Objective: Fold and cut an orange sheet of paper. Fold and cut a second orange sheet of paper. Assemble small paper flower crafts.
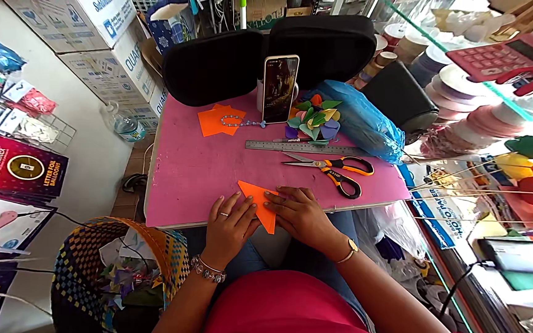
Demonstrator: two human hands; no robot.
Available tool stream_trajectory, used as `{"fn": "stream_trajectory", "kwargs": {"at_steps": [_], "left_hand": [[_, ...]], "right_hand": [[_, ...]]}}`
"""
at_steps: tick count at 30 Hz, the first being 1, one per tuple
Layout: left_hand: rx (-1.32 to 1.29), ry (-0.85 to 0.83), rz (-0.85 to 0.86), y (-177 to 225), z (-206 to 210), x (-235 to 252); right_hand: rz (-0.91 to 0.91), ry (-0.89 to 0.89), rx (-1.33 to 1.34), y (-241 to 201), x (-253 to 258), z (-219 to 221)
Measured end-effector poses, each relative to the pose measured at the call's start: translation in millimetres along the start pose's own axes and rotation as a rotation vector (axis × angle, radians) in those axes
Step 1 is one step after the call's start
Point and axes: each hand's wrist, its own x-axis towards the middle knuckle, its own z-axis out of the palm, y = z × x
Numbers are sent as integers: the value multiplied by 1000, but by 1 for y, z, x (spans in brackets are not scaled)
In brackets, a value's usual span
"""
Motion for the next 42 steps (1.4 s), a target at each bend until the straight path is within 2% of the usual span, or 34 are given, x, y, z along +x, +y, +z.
{"fn": "stream_trajectory", "kwargs": {"at_steps": [7,15,19,28,35,42], "left_hand": [[-46,27,-86,4,1,3],[-139,-27,-123,-3,-7,17],[-159,-64,-124,-5,-9,16],[-254,-96,-194,-9,-9,18],[-270,-96,-302,-8,-7,27],[-294,-160,-349,-7,-9,33]], "right_hand": [[8,14,-3,-1,0,1],[70,99,-66,-14,1,14],[71,78,-48,-14,1,13],[79,-55,276,12,13,-6],[153,-72,467,24,27,-12],[271,-62,506,27,33,-9]]}}
